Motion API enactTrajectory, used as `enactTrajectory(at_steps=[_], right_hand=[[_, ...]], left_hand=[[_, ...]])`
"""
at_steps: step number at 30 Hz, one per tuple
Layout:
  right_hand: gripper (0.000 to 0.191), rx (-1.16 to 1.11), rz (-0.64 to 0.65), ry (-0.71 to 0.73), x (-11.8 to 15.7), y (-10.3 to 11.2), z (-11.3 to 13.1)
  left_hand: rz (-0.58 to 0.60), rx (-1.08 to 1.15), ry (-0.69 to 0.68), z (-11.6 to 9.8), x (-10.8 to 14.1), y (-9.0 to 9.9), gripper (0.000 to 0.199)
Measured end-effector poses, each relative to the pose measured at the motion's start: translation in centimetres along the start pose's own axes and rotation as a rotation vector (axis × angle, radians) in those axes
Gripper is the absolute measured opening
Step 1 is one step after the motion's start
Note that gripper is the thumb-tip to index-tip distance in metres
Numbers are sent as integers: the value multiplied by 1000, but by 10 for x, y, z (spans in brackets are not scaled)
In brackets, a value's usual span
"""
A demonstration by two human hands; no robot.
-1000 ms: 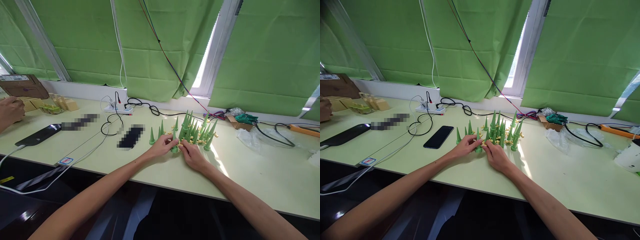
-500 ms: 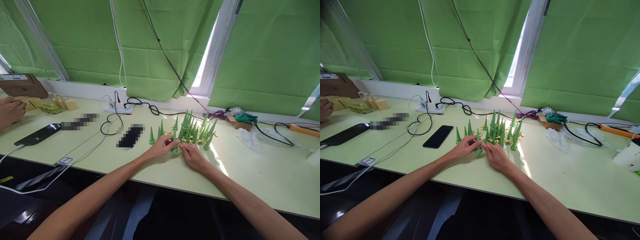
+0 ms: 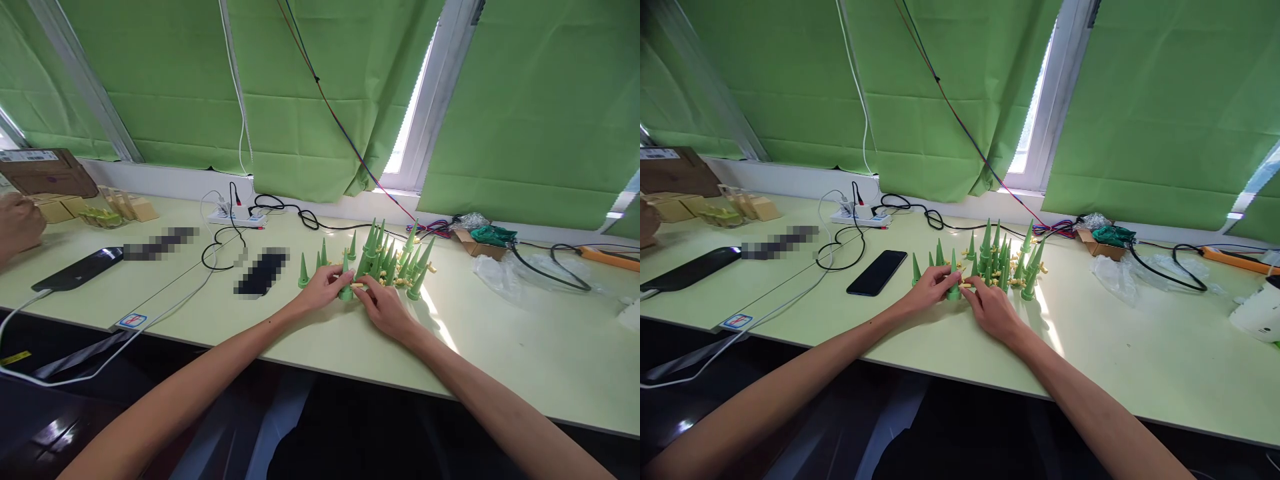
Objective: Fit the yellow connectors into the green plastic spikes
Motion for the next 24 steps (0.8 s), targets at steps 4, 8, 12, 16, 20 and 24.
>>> enactTrajectory(at_steps=[4, 8, 12, 16, 20, 24], right_hand=[[24, 10, 4, 25, 0, -2, -3], [23, 12, 13, 46, 1, -4, -6], [25, -13, 21, 61, 2, -4, -7], [27, -42, 13, 70, 2, -3, -7], [30, -51, 5, 59, 2, -4, -8], [36, -59, 2, 32, 2, -4, -9]], left_hand=[[8, -14, 13, 2, 0, 0, 46], [9, -54, -10, 3, 0, -1, 47], [3, -105, -31, 2, 1, -1, 47], [4, -111, -35, 0, 3, -1, 47], [4, -110, -49, -2, 4, -2, 48], [19, -115, -69, -4, 6, -2, 47]])
Point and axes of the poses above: each hand's wrist, its own x-axis away from the middle knuckle, its own y-axis out of the back of the hand, z = x × y, the point moved 5 cm from there along -x, towards the middle knuckle, and after that the axes turned 14 degrees about y, right-handed, at the moved point
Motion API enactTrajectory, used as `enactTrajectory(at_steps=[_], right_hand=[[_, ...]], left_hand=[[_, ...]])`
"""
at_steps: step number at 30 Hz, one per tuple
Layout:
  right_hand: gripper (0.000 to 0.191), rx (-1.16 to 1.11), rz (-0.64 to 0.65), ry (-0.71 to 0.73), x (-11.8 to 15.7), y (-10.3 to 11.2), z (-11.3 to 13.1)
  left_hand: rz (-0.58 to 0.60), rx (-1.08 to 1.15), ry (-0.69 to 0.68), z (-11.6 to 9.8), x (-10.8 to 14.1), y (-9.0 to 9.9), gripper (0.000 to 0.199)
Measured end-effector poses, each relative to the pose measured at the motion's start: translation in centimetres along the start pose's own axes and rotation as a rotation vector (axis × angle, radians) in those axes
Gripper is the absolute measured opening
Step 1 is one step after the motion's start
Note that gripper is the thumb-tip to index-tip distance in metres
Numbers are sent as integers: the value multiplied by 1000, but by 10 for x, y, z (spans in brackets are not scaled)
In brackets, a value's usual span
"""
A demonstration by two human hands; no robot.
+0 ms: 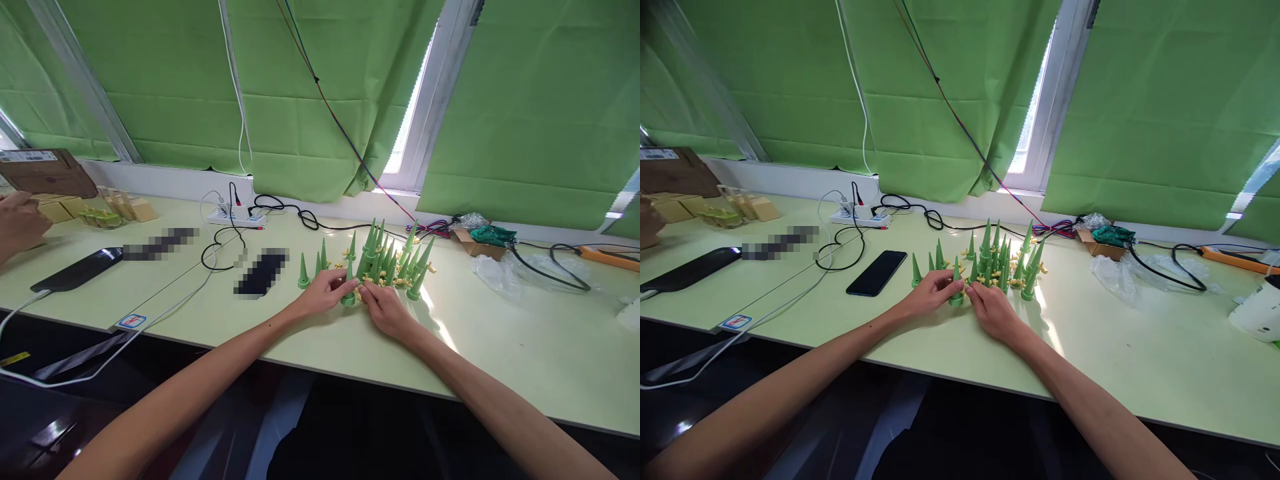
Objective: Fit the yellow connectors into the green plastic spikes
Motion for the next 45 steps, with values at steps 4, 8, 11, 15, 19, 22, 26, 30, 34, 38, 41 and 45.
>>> enactTrajectory(at_steps=[4, 8, 11, 15, 19, 22, 26, 30, 34, 38, 41, 45], right_hand=[[39, 5, -8, -8, 0, 0, 1], [41, 2, -12, -33, -1, 1, 1], [39, 17, -11, -51, -1, 2, 0], [32, 62, 14, -59, -2, 2, 2], [28, 59, 27, -51, -2, 2, 4], [29, 77, 31, -39, -2, 2, 5], [30, 101, 39, -17, -1, 2, 4], [33, 71, 31, -21, -1, 2, 4], [36, 10, 18, -38, -3, 2, 4], [41, -12, -2, -64, -4, 3, 3], [43, -31, -33, -85, -5, 4, 1], [45, -72, -95, -107, -5, 7, 2]], left_hand=[[15, -3, 8, -2, 1, -1, 47], [11, 15, 38, -1, 0, -1, 48], [9, 58, 60, 2, -2, -2, 49], [45, 146, 113, 8, -6, -3, 48], [90, 189, 139, 11, -6, -4, 47], [111, 180, 125, 10, -5, -5, 45], [94, 116, 86, 7, -3, -5, 45], [62, 14, 39, 4, -1, -5, 42], [42, -92, -26, 0, 2, -6, 39], [29, -181, -111, -1, 3, -8, 34], [0, -193, -111, 2, 2, -8, 34], [-12, -110, -81, 2, 2, -7, 36]])
Point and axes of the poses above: each hand's wrist, its own x-axis away from the middle knuckle, its own y-axis out of the back of the hand, z = x × y, the point moved 5 cm from there along -x, towards the middle knuckle, and after that the axes turned 14 degrees about y, right-handed, at the moved point
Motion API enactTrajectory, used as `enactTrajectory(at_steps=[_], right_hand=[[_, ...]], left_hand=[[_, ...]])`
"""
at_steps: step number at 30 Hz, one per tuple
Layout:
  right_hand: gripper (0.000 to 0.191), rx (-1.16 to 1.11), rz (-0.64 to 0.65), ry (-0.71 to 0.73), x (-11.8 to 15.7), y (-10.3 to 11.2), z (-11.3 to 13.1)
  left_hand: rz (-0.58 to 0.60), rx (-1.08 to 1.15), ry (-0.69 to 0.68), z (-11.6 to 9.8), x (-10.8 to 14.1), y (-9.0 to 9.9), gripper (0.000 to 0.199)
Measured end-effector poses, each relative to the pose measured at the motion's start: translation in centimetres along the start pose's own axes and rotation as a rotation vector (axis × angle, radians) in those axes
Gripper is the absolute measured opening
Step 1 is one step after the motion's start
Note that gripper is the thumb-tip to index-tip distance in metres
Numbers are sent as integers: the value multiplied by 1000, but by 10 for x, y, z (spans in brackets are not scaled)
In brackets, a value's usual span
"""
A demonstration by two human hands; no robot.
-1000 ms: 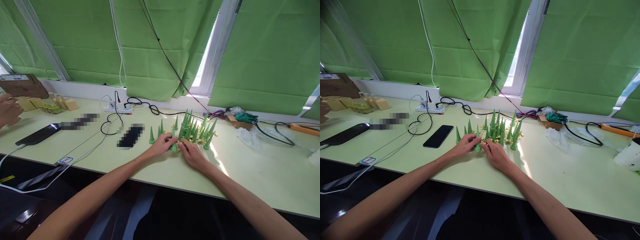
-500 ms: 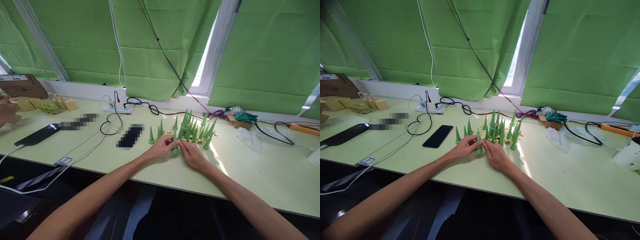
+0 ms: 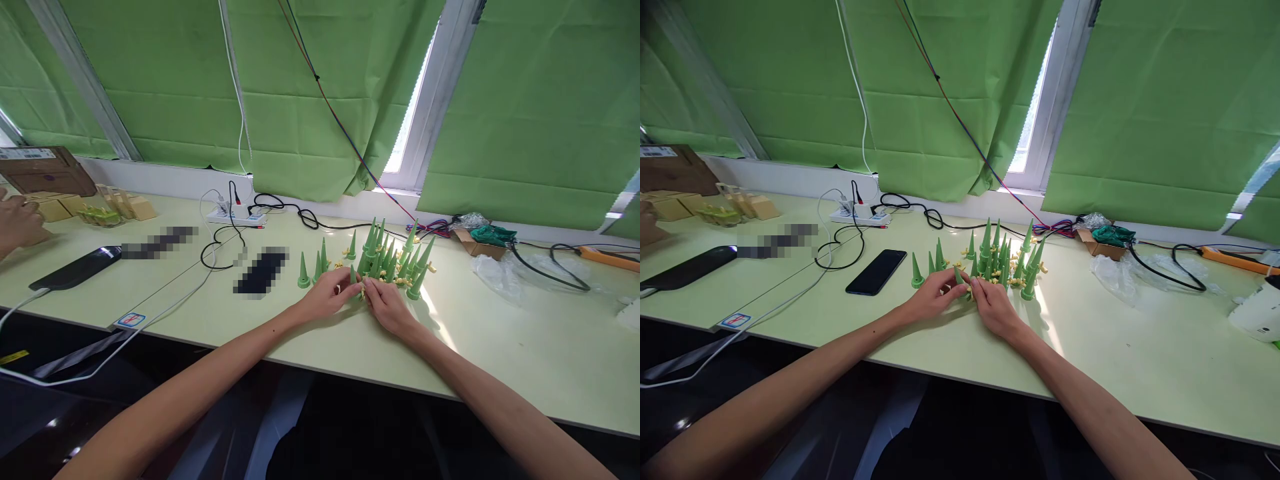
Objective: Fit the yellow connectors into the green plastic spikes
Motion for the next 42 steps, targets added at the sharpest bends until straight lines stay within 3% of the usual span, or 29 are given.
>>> enactTrajectory(at_steps=[5, 9, 15, 18, 30, 42], right_hand=[[45, -52, -74, -44, 0, 4, 3], [41, -106, -125, -49, 0, 6, 3], [38, -126, -144, -47, 1, 7, 1], [38, -128, -128, -39, 1, 6, 2], [41, -16, -91, -25, 0, 7, 3], [51, -70, -71, -112, 2, 3, -6]], left_hand=[[-27, 247, 58, -2, 1, 6, 42], [-36, 237, 155, 2, -2, 7, 53], [130, 210, 263, 9, -6, -3, 59], [166, 224, 236, 8, -5, -5, 55], [57, 129, 195, 4, 0, -1, 42], [-64, -3, -19, 1, 1, 3, 35]])
Point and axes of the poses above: each hand's wrist, its own x-axis away from the middle knuckle, its own y-axis out of the back of the hand, z = x × y, the point moved 5 cm from there along -x, towards the middle knuckle, and after that the axes turned 14 degrees about y, right-handed, at the moved point
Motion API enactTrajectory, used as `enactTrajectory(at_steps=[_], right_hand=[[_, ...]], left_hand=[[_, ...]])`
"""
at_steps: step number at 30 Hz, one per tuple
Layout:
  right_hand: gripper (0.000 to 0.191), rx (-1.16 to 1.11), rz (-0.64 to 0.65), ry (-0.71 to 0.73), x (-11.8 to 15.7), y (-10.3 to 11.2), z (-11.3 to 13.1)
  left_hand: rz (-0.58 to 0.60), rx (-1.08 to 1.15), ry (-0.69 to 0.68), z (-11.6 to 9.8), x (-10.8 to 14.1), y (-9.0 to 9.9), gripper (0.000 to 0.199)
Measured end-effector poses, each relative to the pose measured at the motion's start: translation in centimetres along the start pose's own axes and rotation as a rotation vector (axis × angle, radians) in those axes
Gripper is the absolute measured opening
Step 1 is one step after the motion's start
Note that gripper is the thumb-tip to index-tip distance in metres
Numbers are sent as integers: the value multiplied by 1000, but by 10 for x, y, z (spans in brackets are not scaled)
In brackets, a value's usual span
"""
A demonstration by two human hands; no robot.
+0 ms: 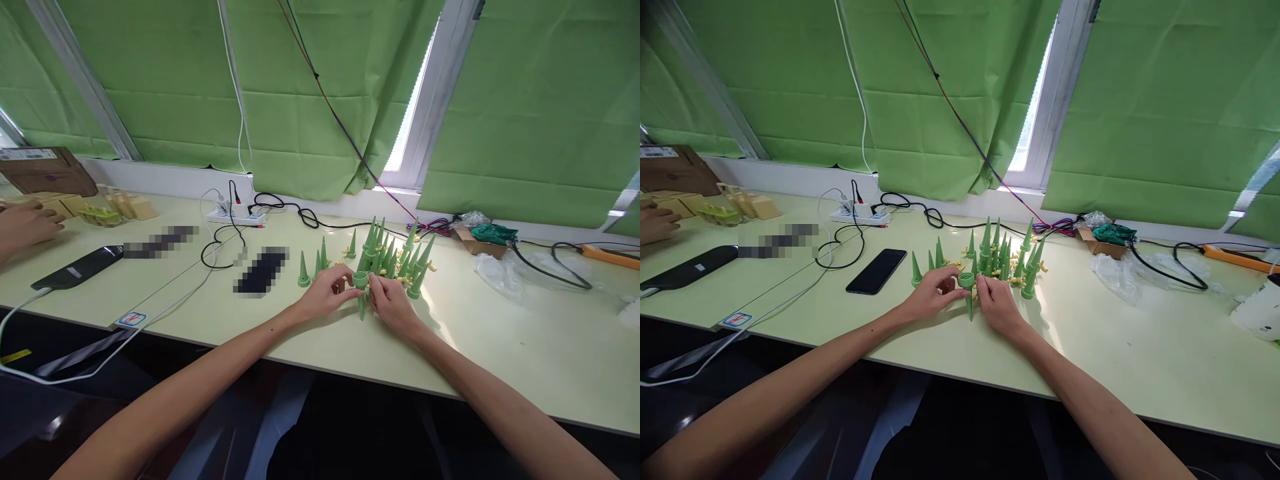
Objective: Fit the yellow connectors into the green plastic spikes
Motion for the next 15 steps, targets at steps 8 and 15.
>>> enactTrajectory(at_steps=[8, 15], right_hand=[[48, -76, -46, 16, -1, 1, 5], [40, -227, -43, 36, 1, -1, 6]], left_hand=[[-6, 77, 4, -3, 1, 1, 34], [42, 324, 165, 2, -1, 2, 48]])
Point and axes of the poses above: each hand's wrist, its own x-axis away from the middle knuckle, its own y-axis out of the back of the hand, z = x × y, the point moved 5 cm from there along -x, towards the middle knuckle, and after that the axes turned 14 degrees about y, right-handed, at the moved point
